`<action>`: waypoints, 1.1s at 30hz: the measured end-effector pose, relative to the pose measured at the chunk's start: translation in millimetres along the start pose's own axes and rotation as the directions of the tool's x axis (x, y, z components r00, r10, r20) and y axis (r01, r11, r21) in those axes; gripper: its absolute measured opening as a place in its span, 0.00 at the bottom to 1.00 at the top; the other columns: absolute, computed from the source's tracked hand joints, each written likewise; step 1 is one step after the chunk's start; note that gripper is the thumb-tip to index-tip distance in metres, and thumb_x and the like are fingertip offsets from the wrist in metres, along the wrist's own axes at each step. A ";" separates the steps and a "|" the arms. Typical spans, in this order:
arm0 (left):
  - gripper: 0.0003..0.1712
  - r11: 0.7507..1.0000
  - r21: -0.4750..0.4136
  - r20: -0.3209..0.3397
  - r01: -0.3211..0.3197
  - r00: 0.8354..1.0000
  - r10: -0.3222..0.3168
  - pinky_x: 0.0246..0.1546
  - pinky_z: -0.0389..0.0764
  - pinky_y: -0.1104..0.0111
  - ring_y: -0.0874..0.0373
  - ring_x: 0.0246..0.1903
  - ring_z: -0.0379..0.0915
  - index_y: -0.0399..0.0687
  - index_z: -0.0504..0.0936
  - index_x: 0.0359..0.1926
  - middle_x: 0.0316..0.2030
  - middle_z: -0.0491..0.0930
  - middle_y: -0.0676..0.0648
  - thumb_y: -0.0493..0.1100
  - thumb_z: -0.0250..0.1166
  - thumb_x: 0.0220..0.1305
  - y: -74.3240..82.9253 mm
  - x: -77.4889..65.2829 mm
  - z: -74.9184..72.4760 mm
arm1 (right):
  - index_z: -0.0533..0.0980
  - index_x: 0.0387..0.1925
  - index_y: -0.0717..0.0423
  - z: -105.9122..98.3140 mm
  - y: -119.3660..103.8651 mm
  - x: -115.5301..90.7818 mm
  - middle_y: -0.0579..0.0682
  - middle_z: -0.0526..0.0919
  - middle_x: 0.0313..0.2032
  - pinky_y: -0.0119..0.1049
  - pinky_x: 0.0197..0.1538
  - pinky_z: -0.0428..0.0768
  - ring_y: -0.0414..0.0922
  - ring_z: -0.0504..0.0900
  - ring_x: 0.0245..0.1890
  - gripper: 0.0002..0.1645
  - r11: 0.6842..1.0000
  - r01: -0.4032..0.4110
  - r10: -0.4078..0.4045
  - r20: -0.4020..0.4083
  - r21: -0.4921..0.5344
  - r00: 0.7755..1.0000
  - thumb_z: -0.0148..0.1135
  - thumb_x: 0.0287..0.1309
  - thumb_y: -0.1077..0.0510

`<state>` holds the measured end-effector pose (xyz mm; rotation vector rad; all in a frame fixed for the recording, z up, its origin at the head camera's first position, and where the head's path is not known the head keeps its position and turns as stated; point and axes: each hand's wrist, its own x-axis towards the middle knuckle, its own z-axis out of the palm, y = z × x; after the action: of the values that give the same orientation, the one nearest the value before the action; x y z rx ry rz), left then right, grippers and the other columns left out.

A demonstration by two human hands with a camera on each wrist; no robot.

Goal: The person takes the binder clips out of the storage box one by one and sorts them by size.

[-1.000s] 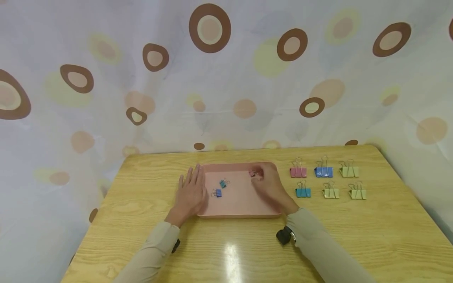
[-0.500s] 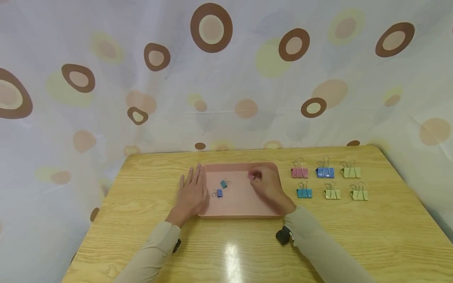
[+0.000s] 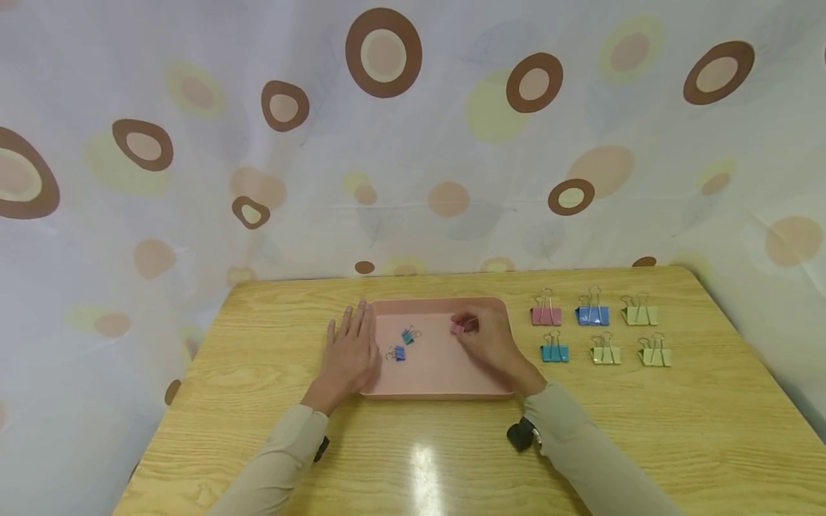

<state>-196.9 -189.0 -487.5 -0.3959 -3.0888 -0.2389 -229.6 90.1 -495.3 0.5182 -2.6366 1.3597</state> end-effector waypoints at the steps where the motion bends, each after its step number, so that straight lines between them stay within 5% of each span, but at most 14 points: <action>1: 0.36 1.000 0.004 0.000 0.001 1.000 -0.001 0.76 0.44 0.41 0.40 0.79 0.40 0.38 0.44 0.82 0.81 0.42 0.41 0.47 0.40 0.81 -0.1 0.2 0.3 | 0.84 0.39 0.67 -0.6 -0.6 -0.7 0.57 0.87 0.35 0.45 0.42 0.85 0.50 0.85 0.35 0.09 1.000 0.009 -0.009 0.002 0.018 1.000 0.70 0.55 0.73; 8: 0.37 1.000 0.008 0.006 0.004 1.000 -0.004 0.76 0.43 0.41 0.39 0.79 0.39 0.37 0.43 0.82 0.81 0.42 0.40 0.48 0.40 0.80 -0.7 0.7 1.6 | 0.84 0.43 0.70 -10.9 -9.5 -6.0 0.60 0.87 0.40 0.52 0.46 0.86 0.56 0.86 0.40 0.10 0.986 0.080 -0.082 0.005 0.146 0.997 0.67 0.57 0.74; 17: 0.37 1.000 0.023 0.007 0.003 1.000 -0.004 0.75 0.45 0.41 0.39 0.79 0.41 0.37 0.43 0.82 0.81 0.44 0.40 0.47 0.40 0.80 1.2 -0.5 -3.0 | 0.83 0.49 0.67 -26.8 -18.1 -22.1 0.58 0.86 0.45 0.45 0.51 0.85 0.56 0.86 0.45 0.13 0.978 -0.004 -0.003 0.035 0.207 0.999 0.68 0.62 0.71; 27: 0.37 1.000 0.021 0.007 0.004 1.000 -0.005 0.76 0.43 0.41 0.40 0.79 0.39 0.37 0.43 0.82 0.81 0.42 0.40 0.47 0.40 0.81 1.8 0.4 -1.3 | 0.81 0.54 0.66 -40.4 -25.4 -42.4 0.60 0.86 0.44 0.46 0.51 0.85 0.56 0.87 0.44 0.18 0.968 0.037 -0.038 -0.001 0.247 0.999 0.68 0.62 0.70; 33: 0.36 1.000 0.013 0.007 0.005 1.000 -0.005 0.76 0.43 0.41 0.40 0.79 0.40 0.37 0.44 0.81 0.81 0.43 0.40 0.47 0.40 0.81 1.6 -0.1 -0.6 | 0.81 0.55 0.62 -46.8 -23.9 -53.3 0.57 0.87 0.43 0.37 0.49 0.85 0.54 0.87 0.43 0.19 0.964 0.028 -0.029 -0.001 0.263 1.000 0.69 0.62 0.69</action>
<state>-196.5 -187.6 -486.7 -0.3896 -3.0966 -0.2183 -173.3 128.1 -464.0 0.5859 -2.4520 1.7128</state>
